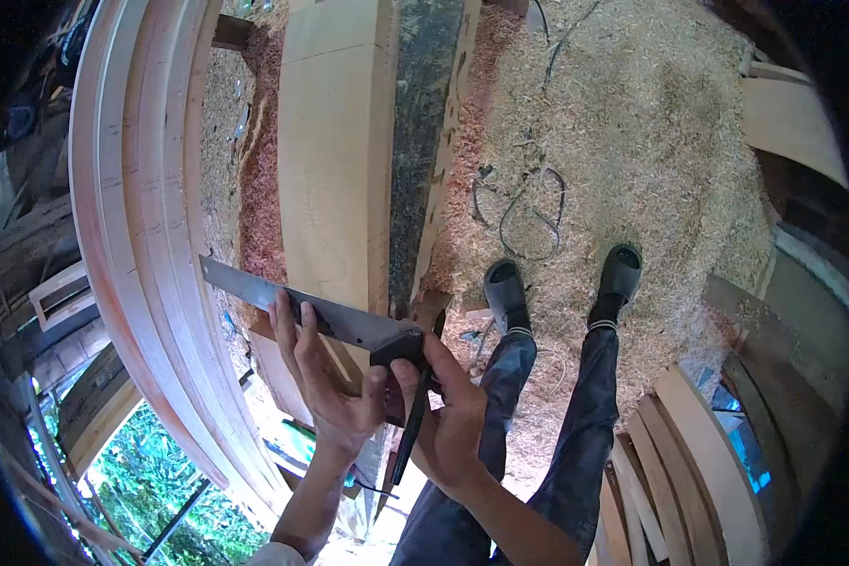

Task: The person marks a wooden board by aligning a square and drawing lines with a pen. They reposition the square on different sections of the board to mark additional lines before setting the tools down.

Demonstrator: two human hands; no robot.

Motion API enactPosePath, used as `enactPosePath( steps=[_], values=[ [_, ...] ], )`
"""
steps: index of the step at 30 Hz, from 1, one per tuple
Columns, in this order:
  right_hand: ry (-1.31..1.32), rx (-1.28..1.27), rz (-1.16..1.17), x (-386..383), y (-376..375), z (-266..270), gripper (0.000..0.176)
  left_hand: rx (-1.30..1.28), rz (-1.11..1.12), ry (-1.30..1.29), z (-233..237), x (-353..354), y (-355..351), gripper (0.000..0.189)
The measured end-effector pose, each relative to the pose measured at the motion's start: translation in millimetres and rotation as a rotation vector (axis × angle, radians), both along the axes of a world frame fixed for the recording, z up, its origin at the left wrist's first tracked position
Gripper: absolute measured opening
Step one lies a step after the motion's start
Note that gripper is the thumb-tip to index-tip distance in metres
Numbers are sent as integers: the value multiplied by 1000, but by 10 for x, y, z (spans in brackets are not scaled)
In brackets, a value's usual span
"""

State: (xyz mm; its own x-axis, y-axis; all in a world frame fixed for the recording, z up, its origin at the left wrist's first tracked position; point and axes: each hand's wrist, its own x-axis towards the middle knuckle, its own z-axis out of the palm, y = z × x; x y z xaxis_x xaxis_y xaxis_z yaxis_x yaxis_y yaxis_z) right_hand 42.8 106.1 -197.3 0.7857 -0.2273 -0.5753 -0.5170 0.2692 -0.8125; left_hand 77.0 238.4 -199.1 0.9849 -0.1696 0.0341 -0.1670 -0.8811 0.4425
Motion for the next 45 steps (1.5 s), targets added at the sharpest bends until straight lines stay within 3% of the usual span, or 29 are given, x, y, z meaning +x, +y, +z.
enactPosePath(
  steps=[5, 14, 16, 26, 31, 45],
  values=[
    [11, 37, -53, -56, 21, 28, 35, 66, -8, 37, 16, -98, 15, 92],
    [-86, 30, -45, 67, 4, -14, 39, 113, 12, 6, -5, -10, 22, 89],
    [94, 191, -17, 94, -60, 80, 36, 90, 23, -4, -1, -29, 17, 88],
    [48, 136, -38, 70, -6, 9, 37, -44, 26, -3, -36, -26, 72, 83],
    [-51, -29, -44, 37, 33, -61, 43, -32, 30, 19, -37, -34, 80, 85],
    [-70, 14, -88, 47, 44, -27, 39, -4, 20, 1, -55, -26, 88, 90]
  ],
)
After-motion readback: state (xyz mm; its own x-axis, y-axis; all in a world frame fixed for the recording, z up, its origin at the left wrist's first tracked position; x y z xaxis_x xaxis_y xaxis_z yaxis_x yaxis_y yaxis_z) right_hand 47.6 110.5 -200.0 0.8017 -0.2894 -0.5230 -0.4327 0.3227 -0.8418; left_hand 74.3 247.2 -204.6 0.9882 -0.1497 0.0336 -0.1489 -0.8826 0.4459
